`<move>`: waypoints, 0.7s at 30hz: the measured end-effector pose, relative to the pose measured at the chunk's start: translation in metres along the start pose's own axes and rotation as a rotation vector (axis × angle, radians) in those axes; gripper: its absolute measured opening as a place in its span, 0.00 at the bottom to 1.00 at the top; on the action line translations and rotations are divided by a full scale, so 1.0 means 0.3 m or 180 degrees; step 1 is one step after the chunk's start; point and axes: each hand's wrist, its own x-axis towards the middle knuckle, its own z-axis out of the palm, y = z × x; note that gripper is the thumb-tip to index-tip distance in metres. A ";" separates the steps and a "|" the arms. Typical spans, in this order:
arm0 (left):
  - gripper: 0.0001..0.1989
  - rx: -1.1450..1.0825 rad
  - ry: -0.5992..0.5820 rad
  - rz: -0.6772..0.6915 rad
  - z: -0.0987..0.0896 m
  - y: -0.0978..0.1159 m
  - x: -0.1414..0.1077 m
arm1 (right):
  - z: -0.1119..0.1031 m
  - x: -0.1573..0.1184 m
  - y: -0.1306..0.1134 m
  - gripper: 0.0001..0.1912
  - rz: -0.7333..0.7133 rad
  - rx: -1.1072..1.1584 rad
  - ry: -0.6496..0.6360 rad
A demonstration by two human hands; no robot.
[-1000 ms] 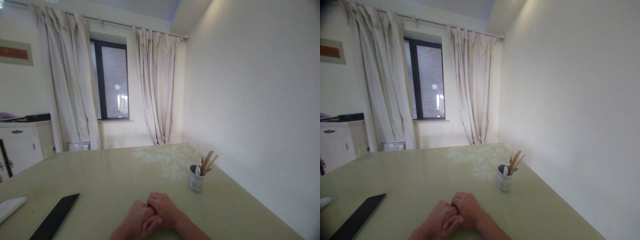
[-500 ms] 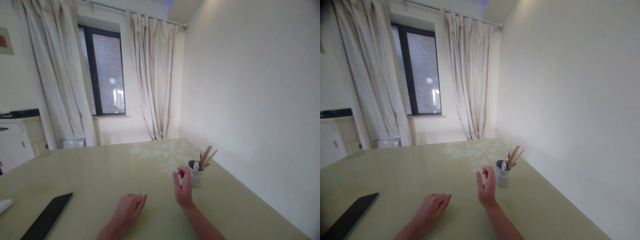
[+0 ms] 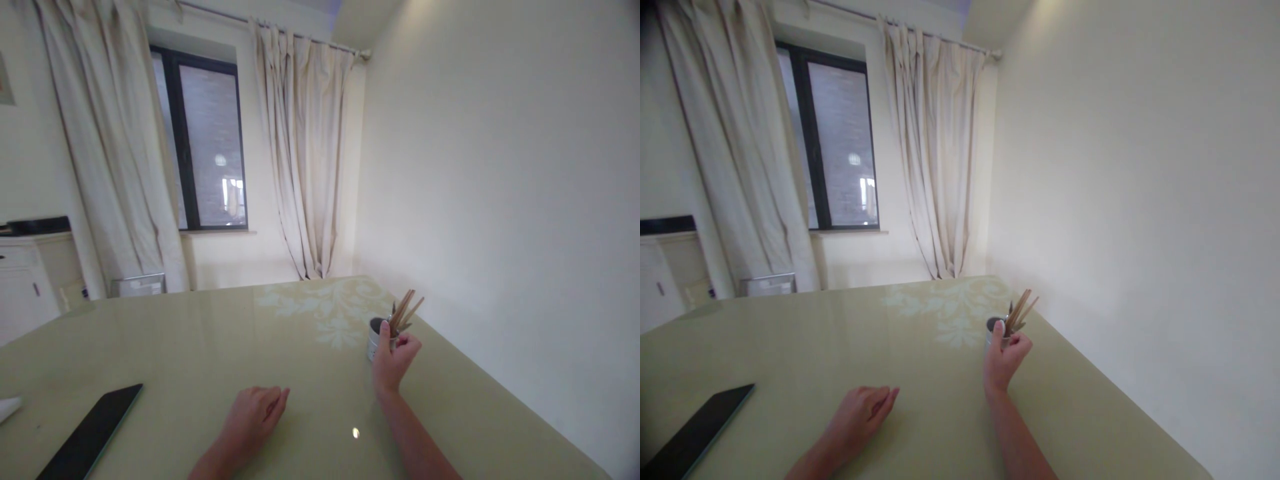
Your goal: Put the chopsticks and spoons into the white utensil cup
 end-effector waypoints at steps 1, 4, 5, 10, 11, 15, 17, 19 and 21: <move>0.29 -0.0016 -0.0010 -0.0006 0.003 0.001 0.000 | 0.004 0.002 0.012 0.24 0.0041 -0.0040 0.0070; 0.29 -0.0039 -0.0022 0.0025 0.016 0.006 0.000 | 0.014 0.005 0.048 0.28 0.0142 -0.0219 0.0308; 0.29 -0.0042 -0.0029 0.0044 0.021 0.007 0.000 | 0.017 0.006 0.059 0.28 0.0169 -0.0309 0.0369; 0.29 0.0019 -0.0064 0.0055 0.031 0.009 0.001 | 0.019 0.012 0.089 0.32 0.0492 -0.0649 0.0393; 0.30 0.0036 -0.0059 0.0048 0.030 0.011 0.001 | 0.018 0.013 0.091 0.33 0.0620 -0.0638 0.0343; 0.32 0.0073 -0.0059 0.0062 0.021 0.025 0.005 | 0.013 0.008 0.084 0.34 0.0984 -0.0556 0.0048; 0.32 0.0062 -0.0057 0.0083 0.016 0.034 0.006 | 0.010 0.001 0.076 0.34 0.0980 -0.0511 -0.0074; 0.32 0.0044 -0.0023 0.0094 0.013 0.040 0.006 | 0.009 -0.010 0.068 0.34 0.0918 -0.0436 -0.0193; 0.31 0.0031 0.0008 0.0106 0.012 0.044 0.006 | 0.009 -0.025 0.058 0.34 0.0872 -0.0332 -0.0344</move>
